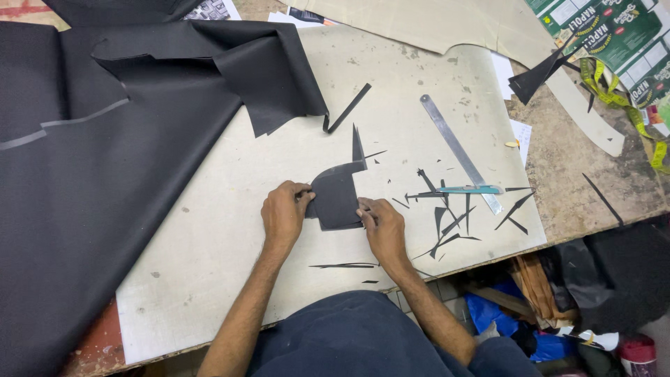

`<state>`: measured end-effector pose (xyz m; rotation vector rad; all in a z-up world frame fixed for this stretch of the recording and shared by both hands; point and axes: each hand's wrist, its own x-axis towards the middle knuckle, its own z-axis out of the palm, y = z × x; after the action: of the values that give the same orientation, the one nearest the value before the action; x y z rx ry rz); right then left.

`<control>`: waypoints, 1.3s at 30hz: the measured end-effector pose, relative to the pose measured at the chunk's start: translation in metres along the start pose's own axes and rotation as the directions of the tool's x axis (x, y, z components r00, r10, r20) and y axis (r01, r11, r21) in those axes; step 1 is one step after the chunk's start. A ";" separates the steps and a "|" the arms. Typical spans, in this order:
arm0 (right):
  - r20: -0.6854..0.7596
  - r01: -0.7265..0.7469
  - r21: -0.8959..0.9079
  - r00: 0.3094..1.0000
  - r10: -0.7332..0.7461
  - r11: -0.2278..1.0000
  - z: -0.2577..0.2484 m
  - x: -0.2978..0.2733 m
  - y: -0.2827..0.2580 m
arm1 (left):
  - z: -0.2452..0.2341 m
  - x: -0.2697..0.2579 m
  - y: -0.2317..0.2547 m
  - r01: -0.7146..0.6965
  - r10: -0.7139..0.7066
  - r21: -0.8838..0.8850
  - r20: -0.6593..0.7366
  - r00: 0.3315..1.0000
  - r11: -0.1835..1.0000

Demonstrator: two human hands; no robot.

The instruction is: The person cuts a large piece of black fabric using a rotary cutter and a metal ruler. They align the ruler, cut along its edge, and then trim a smaller cut piece to refine its shape. The cut pieces and scraps remain on the worktable.

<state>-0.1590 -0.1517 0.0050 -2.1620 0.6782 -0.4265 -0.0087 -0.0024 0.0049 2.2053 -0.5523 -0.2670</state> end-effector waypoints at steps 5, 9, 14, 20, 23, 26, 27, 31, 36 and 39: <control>-0.010 0.025 0.009 1.000 -0.025 1.000 0.000 -0.002 0.000 | 0.002 0.001 0.002 0.012 -0.012 0.029 -0.004 1.000 1.000; 0.005 0.010 -0.003 1.000 -0.010 1.000 -0.001 -0.002 0.000 | 0.004 0.001 0.003 0.038 -0.038 0.021 -0.011 0.999 0.999; 0.014 -0.001 -0.015 1.000 0.001 1.000 -0.001 -0.001 0.001 | 0.005 -0.001 0.003 0.035 -0.034 0.026 -0.028 0.999 0.999; 0.007 0.040 -0.051 0.999 -0.040 0.998 0.000 0.000 0.002 | 0.007 -0.002 0.003 0.018 -0.016 0.037 -0.039 0.999 0.999; -0.002 0.054 -0.078 0.999 -0.054 0.996 0.001 -0.001 0.003 | 0.008 -0.003 0.002 0.002 0.001 0.041 -0.053 0.999 0.999; -0.002 0.075 -0.079 0.997 -0.076 0.994 -0.001 -0.001 0.005 | 0.009 -0.004 0.003 -0.009 0.011 0.028 -0.070 0.998 1.000; 0.000 0.085 -0.075 0.996 -0.085 0.994 -0.002 0.000 0.006 | 0.009 -0.004 0.003 -0.012 0.013 0.022 -0.078 0.997 1.000; 0.072 -0.025 0.006 0.997 0.025 1.000 -0.008 0.004 0.011 | 0.007 -0.006 0.006 0.062 -0.061 0.010 -0.050 0.997 0.998; 0.099 -0.052 0.064 0.994 0.045 0.997 -0.009 0.007 0.012 | 0.011 -0.011 0.009 -0.291 0.326 0.235 -0.130 0.936 0.928; 0.091 -0.014 0.062 0.996 0.008 0.998 -0.011 0.007 0.012 | 0.020 -0.013 0.009 -0.434 0.478 0.337 -0.055 0.877 0.835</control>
<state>-0.1631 -0.1685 0.0030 -2.1040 0.6179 -0.3371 -0.0303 -0.0149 -0.0003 2.2842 -1.0849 0.2457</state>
